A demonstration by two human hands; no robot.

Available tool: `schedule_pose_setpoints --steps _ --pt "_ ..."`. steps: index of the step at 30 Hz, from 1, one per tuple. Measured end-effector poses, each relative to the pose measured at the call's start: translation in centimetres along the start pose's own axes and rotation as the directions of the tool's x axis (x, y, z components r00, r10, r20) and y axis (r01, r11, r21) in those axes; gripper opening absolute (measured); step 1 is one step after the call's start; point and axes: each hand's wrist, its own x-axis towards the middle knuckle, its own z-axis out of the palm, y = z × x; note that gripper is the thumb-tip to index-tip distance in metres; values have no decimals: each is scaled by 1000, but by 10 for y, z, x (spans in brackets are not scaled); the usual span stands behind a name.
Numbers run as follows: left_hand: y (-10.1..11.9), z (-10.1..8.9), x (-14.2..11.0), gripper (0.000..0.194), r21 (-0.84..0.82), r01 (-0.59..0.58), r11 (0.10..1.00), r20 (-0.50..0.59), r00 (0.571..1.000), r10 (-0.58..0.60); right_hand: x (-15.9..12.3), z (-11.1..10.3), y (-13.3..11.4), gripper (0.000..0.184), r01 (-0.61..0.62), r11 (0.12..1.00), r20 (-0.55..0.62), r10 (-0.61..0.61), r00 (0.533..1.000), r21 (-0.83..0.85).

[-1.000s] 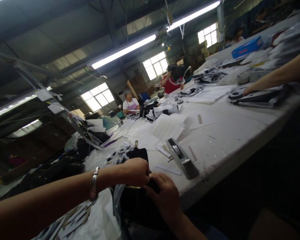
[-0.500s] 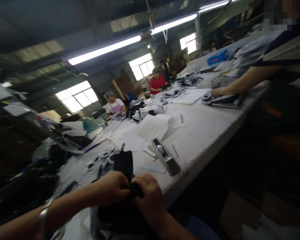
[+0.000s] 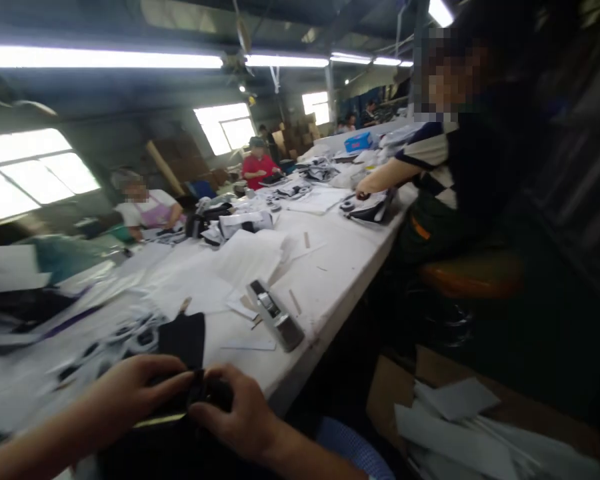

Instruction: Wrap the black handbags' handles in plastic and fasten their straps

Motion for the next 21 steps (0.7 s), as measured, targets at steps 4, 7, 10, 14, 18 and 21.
schedule_pose_setpoints --steps 4,7,10,14,18,21 --pt "17 -8 -12 42 -11 90 996 -55 994 -90 15 -6 -3 24 91 994 -20 -90 996 68" --pt "16 -11 -20 40 -68 100 993 -141 984 -109 34 -8 -7 26 165 984 17 -166 986 60" --pt "14 -14 -26 38 -110 95 989 -181 977 -114 50 -8 -11 30 243 970 101 -243 965 16" --pt "12 -13 -27 38 -87 110 990 -229 965 -128 54 -5 -6 34 276 961 116 -271 955 -31" --pt "10 -9 -22 38 -74 102 992 -223 968 -116 47 -1 7 36 267 963 91 -262 961 -46" --pt "11 -6 -16 34 -33 111 993 -225 968 -115 44 1 14 35 257 964 66 -253 965 -68"
